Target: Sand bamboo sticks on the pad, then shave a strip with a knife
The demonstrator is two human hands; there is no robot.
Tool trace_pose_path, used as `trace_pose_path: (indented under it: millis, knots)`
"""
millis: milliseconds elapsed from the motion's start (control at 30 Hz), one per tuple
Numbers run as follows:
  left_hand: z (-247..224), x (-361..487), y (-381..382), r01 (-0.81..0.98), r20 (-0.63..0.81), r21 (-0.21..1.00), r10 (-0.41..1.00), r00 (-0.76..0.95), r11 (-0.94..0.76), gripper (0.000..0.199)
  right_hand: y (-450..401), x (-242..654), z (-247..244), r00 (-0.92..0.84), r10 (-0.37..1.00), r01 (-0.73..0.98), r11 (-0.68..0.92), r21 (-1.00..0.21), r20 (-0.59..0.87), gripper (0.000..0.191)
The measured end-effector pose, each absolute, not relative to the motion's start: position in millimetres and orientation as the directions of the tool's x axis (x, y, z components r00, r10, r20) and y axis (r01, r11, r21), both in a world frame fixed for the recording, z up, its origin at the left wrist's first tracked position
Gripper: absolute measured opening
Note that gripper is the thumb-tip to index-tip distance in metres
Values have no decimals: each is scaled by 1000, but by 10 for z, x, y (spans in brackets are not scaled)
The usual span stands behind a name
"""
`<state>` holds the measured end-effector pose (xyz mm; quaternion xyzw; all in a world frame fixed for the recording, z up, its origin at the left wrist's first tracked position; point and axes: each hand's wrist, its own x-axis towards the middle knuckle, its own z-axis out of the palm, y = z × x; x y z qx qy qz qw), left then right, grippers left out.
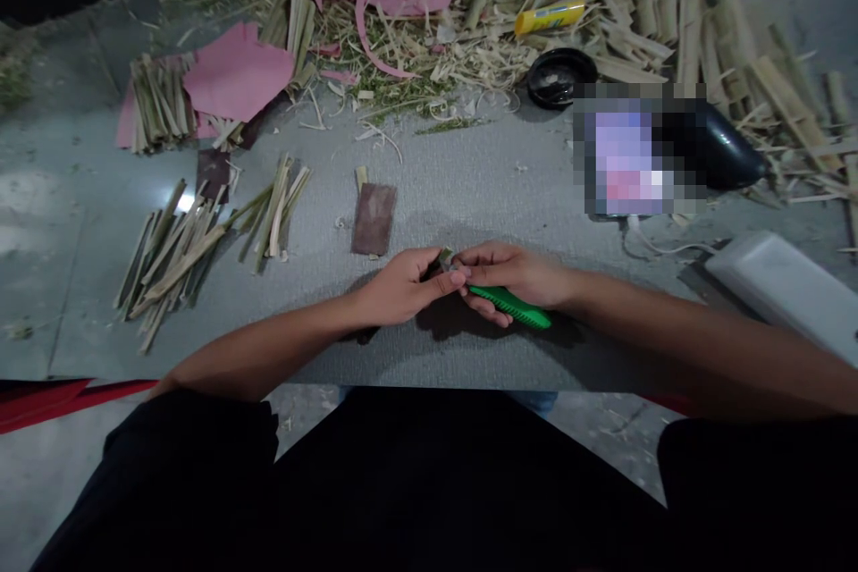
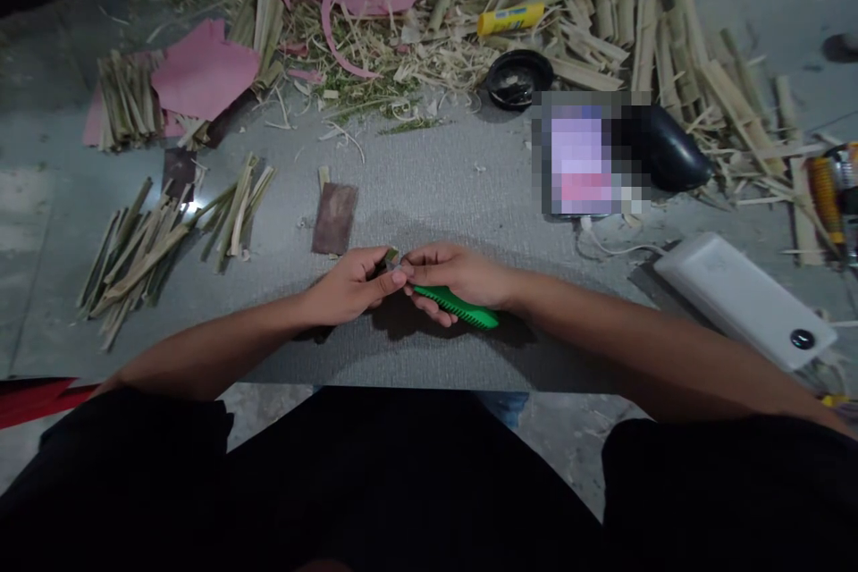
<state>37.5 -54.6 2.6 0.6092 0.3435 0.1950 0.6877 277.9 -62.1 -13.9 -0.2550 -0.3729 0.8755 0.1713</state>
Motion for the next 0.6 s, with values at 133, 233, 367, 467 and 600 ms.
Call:
trace_pose_path:
  millis: [133,233,367,467,600]
  knots:
    - [46,392,-544,152,-196,980,706,681,125,63,-638,2758,-114,-799,512,-116,-647,-754,-316,46]
    - [52,398,-549,148,-183,983,718,672,113,63,-649,2737,-97,-793,524,-128,-641,-757,-310,47]
    - [32,396,-564,114,-177,984,728,663,135,64,-660,2724,-104,-782,541,-136,-633,-762,-310,52]
    - [9,396,-570,110,-198,980,724,661,167,65,-664,2723,-111,-770,554,-134,-625,-769,-316,55]
    - [-10,389,-573,114,-187,982,729,658,149,68,-673,2718,-104,-765,568,-131,-601,-788,-305,56]
